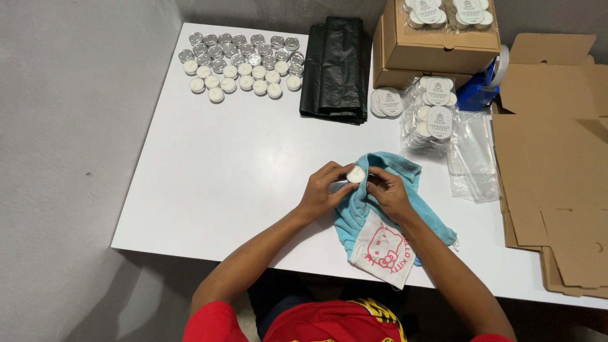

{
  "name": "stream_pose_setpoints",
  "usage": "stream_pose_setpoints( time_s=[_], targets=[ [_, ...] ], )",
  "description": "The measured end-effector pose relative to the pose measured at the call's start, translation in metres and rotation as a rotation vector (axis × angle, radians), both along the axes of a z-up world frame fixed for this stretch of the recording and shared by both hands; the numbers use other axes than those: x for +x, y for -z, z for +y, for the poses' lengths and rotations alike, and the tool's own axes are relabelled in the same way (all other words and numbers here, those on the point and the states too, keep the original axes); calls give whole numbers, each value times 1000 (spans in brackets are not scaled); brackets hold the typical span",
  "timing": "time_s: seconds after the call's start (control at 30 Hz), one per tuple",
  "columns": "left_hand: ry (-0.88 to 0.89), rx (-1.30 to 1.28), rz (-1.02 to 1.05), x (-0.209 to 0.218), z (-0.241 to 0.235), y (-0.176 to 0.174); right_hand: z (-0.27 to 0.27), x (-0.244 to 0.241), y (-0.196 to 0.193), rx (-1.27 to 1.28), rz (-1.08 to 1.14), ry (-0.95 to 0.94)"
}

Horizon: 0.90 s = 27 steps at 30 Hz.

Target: Cleaning small tea light candles with a cloth and packaging them into small plastic bags on a work table.

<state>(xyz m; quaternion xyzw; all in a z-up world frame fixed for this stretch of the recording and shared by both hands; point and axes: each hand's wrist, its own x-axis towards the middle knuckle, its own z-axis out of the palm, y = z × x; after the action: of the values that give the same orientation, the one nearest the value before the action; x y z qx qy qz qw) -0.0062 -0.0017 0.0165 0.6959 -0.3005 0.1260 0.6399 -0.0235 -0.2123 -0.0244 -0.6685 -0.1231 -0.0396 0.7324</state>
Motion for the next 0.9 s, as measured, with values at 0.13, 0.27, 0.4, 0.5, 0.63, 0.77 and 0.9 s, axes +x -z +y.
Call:
stream_pose_setpoints(
  time_s=[0.13, 0.27, 0.4, 0.5, 0.63, 0.77, 0.9],
  targets=[
    [-11, 4, -8, -1, 2, 0, -14, 7, 30, -38, -28, 47],
    [-11, 0, -28, 0, 1, -1, -4, 2, 11, 11, 39, 5],
    [5, -5, -60, -2, -2, -8, -8, 3, 29, 312, 141, -136],
    [-11, 1, -77, -2, -4, -3, -5, -3, 5, 484, 243, -248],
    [1, -4, -78, -7, -8, -4, -5, -4, 1, 566, 278, -269],
    [13, -33, -61, -12, -14, -8, -8, 0, 11, 633, 392, -266],
    [-9, -4, -94, -12, -10, -8, 2, -11, -18, 601, 362, -256]
  ],
)
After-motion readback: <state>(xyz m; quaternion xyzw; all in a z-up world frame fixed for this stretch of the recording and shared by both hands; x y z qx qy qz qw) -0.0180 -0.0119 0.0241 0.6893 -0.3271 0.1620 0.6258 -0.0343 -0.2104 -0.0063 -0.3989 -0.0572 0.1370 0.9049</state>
